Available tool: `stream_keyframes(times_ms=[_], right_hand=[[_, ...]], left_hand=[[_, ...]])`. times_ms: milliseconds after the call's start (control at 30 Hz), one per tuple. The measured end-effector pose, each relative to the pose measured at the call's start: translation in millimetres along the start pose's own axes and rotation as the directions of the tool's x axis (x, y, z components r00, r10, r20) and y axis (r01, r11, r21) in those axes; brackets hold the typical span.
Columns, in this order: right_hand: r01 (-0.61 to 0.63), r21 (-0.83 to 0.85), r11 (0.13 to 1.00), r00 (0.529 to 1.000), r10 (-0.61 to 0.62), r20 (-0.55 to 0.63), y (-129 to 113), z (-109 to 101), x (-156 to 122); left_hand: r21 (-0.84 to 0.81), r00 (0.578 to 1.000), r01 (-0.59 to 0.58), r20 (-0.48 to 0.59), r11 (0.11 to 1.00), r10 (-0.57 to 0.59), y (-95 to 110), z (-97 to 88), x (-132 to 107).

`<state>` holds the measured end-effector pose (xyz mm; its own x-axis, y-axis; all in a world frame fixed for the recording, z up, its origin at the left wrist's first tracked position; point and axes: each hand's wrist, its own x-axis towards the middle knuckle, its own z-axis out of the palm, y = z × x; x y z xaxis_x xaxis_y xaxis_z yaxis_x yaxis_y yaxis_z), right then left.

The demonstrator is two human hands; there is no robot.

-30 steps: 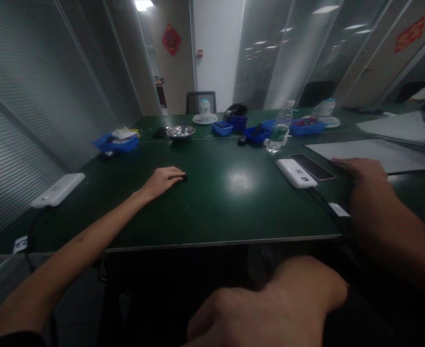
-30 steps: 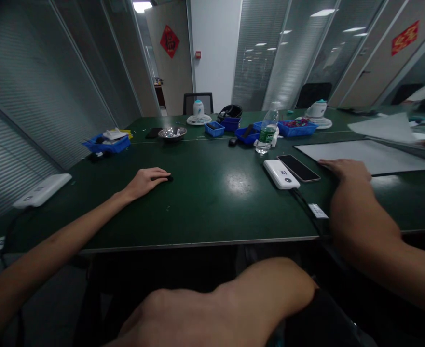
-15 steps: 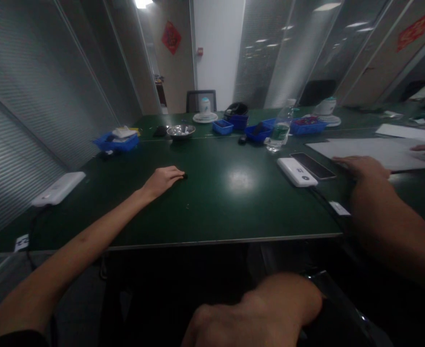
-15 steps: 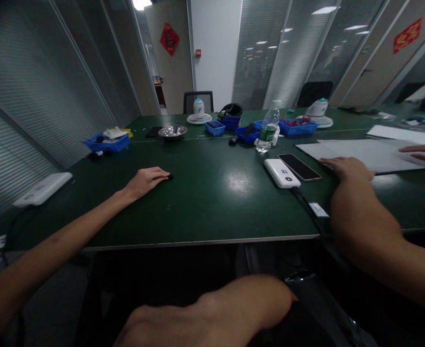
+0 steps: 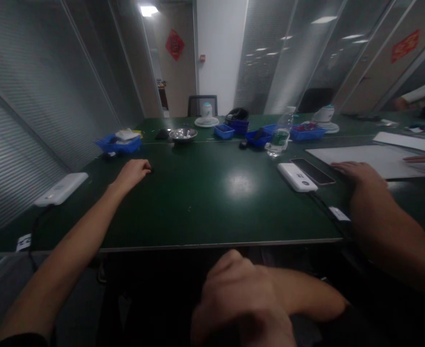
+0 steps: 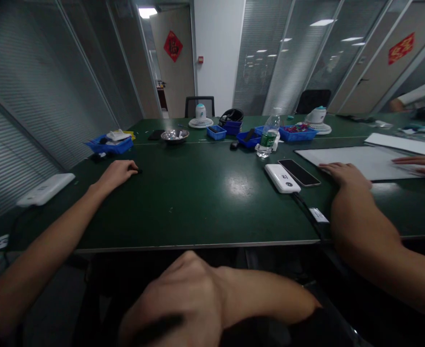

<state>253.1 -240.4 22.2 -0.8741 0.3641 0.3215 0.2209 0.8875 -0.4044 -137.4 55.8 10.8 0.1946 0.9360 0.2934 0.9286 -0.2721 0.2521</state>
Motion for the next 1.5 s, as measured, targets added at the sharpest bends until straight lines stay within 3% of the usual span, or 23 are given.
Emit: stream_keyframes(times_ms=[67,100,133,200,300,400,467,533,1200,1500], right_hand=[[-0.067,0.105,0.992,0.996,0.073,-0.051,25.7,-24.0,17.0],[-0.164,0.119,0.979,0.977,0.178,-0.117,40.2,-34.3,24.0],[-0.222,0.119,0.968,0.955,0.241,-0.174,55.5,-42.5,29.5],[-0.263,0.073,0.962,0.947,0.272,-0.173,87.2,-52.9,36.1],[-0.327,-0.06,0.943,0.937,0.315,-0.154,134.0,-59.1,39.1],[-0.319,-0.183,0.93,0.941,0.287,-0.181,172.7,-63.1,42.6],[-0.259,-0.233,0.937,0.96,0.223,-0.171,190.9,-64.8,46.4],[-0.211,-0.269,0.94,0.973,0.176,-0.147,202.4,-64.8,49.9],[-0.139,-0.412,0.9,0.99,0.111,-0.091,205.0,-55.0,51.3],[-0.114,-0.35,0.93,0.99,0.075,-0.124,208.1,-50.1,53.6]], left_hand=[[0.044,0.99,0.141,-0.002,0.989,-0.141,-24.3,-11.8,-0.7],[0.058,0.982,0.19,-0.003,0.98,-0.19,-32.6,-15.9,-0.9],[0.057,0.976,0.219,0.0,0.974,-0.219,-37.0,-18.4,-0.9],[-0.013,0.979,0.201,0.048,0.979,-0.201,-31.0,-17.7,-0.8],[-0.276,0.982,0.014,0.184,0.961,0.039,13.1,-4.2,-2.9],[-0.475,0.923,-0.153,0.244,0.866,0.297,74.2,17.2,-9.3],[-0.522,0.895,-0.223,0.224,0.823,0.385,106.2,30.1,-14.6],[-0.544,0.887,-0.255,0.198,0.799,0.418,124.7,38.8,-19.4],[-0.608,0.887,-0.27,0.143,0.747,0.438,138.9,47.7,-31.0],[-0.637,0.877,-0.283,0.13,0.717,0.462,141.3,47.9,-31.3]])
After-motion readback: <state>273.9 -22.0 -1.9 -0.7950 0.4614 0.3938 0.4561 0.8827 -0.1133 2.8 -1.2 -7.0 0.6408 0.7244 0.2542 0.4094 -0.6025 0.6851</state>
